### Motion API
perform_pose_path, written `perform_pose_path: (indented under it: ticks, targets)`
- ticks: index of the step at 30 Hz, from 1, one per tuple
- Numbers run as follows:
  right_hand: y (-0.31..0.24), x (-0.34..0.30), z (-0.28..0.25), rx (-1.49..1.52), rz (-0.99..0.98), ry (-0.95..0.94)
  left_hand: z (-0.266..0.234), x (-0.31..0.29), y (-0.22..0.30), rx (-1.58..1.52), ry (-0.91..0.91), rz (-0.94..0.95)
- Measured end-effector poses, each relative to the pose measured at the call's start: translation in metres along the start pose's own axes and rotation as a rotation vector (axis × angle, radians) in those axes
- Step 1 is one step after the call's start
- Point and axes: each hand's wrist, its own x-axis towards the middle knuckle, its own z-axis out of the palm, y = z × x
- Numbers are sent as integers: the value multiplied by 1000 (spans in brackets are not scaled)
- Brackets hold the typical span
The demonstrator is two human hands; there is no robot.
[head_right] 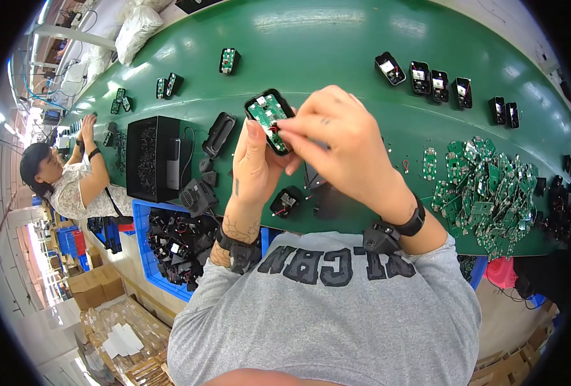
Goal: The person picks up a circuit board and a black plastic housing, fits the board into the housing, and presses them together by hand. The person then places the assembled unit onto the green conveyor belt and repeats the process.
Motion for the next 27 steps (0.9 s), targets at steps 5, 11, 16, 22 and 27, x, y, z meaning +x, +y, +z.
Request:
perform_pose_path:
  ticks: [5,11,16,22,27]
  targets:
    - [-8,-3,-4,-207,-226,-68,2,2,-5,82,108,60]
    - [19,2,-27,-113,-197,-88,6,7,2,-11,-51,-68]
    - [15,9,-31,-89,-321,-42,16,11,7,4,-77,-160]
    - [19,5,-27,-106,-288,-26,22,10,7,33,-72,-182]
    - [25,13,-33,-95,-289,-107,18,10,3,17,-119,-241]
